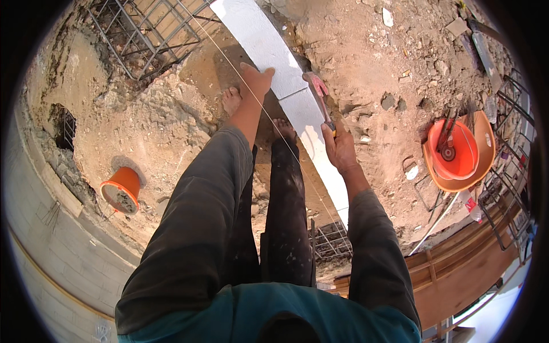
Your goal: The person applies mortar using a trowel and places white blocks along a curved layout on a construction site. They tap the blocks with a hammer and check the alignment against a string line.
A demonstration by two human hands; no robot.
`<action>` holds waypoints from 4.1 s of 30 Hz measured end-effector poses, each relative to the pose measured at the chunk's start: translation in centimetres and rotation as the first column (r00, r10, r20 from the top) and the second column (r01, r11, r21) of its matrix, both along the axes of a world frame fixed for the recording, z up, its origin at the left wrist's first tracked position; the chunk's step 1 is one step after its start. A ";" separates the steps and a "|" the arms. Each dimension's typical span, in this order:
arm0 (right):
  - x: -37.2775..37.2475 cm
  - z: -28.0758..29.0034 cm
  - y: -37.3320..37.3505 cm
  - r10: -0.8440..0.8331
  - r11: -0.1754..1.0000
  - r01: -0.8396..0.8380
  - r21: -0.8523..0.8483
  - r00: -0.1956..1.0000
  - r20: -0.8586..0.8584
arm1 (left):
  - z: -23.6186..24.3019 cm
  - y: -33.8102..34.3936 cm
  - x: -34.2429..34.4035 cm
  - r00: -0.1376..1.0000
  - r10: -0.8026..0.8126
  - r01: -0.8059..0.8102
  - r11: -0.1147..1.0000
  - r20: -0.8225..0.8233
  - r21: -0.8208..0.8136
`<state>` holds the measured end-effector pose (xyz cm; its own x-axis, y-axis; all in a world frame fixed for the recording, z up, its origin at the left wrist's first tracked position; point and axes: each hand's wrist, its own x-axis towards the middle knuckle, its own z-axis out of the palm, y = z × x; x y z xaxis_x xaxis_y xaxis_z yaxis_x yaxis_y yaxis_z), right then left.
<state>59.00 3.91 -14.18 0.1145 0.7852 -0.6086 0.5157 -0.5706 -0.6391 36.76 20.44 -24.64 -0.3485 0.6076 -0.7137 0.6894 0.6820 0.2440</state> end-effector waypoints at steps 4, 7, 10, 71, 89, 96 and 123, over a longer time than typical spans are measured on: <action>-0.8 0.2 1.2 -0.265 0.959 0.238 -0.151 0.945 -0.193 | -3.6 -4.6 -1.6 0.990 0.036 -0.042 0.998 0.136 0.043; -0.9 0.1 2.8 -0.350 0.886 0.257 -0.386 0.917 -0.192 | -3.1 -4.6 -0.6 0.953 0.060 -0.062 0.998 0.296 -0.002; -0.6 -0.1 3.0 -0.368 0.859 0.267 -0.437 0.915 -0.164 | -1.1 -4.1 -0.5 0.934 0.131 -0.131 0.991 0.332 -0.020; -17.5 19.1 -1.4 0.615 0.785 -0.615 0.078 0.755 -0.230 | 24.2 -22.3 -6.9 0.051 0.420 -0.697 0.665 0.906 -0.269; -51.5 -3.0 -16.8 0.964 0.097 -0.943 0.319 0.008 -0.267 | 10.8 -41.8 -48.2 0.598 0.564 -0.594 0.789 -0.569 0.158; -58.8 -4.8 -21.4 0.956 -0.037 -0.998 0.046 -0.049 -0.288 | 11.7 -44.0 -51.8 0.723 0.406 -0.451 0.890 -0.559 0.063; -25.7 -21.2 7.2 -0.397 0.887 0.279 -0.369 0.867 -0.300 | 16.0 -22.7 -10.7 0.787 0.271 -0.498 0.809 0.554 0.311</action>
<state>33.25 11.11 -35.41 0.0669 0.5071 -0.8593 0.0247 -0.8618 -0.5067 26.02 -2.23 -8.60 -0.3170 0.7689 -0.5552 0.1138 0.6120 0.7826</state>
